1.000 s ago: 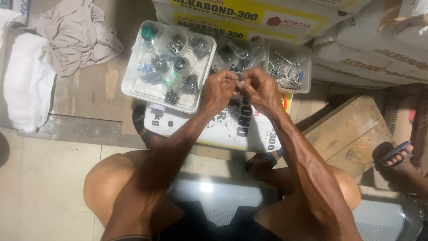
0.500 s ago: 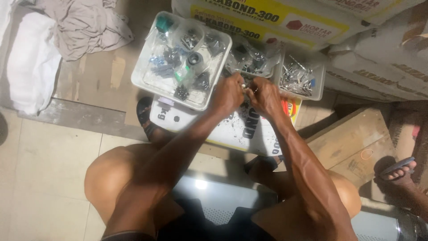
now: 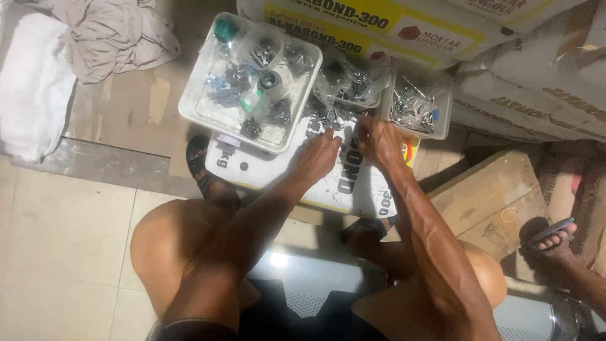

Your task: The person sits on a low stool and sorts small metal fasteners, such as screws and bolts, from a plastic container into smaller plastic bags. They handle the items by hand, picking them up and placing them into the bags.

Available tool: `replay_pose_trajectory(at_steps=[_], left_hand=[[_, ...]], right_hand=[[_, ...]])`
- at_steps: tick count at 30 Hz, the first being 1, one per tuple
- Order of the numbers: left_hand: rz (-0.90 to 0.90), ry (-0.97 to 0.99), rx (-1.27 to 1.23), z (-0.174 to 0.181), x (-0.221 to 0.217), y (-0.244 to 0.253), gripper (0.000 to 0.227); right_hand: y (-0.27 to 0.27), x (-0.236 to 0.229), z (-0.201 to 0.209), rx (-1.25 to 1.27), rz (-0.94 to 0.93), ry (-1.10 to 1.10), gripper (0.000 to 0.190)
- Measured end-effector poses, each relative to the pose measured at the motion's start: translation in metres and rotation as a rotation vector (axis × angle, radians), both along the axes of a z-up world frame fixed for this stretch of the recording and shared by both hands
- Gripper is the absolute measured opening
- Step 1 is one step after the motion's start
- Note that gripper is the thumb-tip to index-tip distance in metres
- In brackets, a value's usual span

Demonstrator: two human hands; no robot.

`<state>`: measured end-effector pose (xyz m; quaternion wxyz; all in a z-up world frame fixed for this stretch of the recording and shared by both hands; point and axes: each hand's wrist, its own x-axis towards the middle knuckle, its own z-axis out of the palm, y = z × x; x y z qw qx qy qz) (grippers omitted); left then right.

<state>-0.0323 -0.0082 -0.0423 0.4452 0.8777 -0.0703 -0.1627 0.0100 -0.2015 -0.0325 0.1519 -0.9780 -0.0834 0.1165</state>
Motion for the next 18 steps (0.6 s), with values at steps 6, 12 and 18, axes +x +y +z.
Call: replay_pose_trajectory(at_steps=[6, 12, 18], left_hand=[[-0.126, -0.222, 0.194, 0.038, 0.0, 0.01, 0.023], [0.209, -0.091, -0.182, -0.001, 0.001, -0.002, 0.012], [0.292, -0.062, -0.295, -0.042, 0.002, -0.004, 0.007]], right_hand=[[-0.01, -0.02, -0.039, -0.23, 0.065, -0.07, 0.011], [0.004, -0.036, -0.046, -0.37, 0.304, -0.607, 0.012], [0.01, -0.037, -0.03, -0.302, 0.218, -0.327, 0.016]])
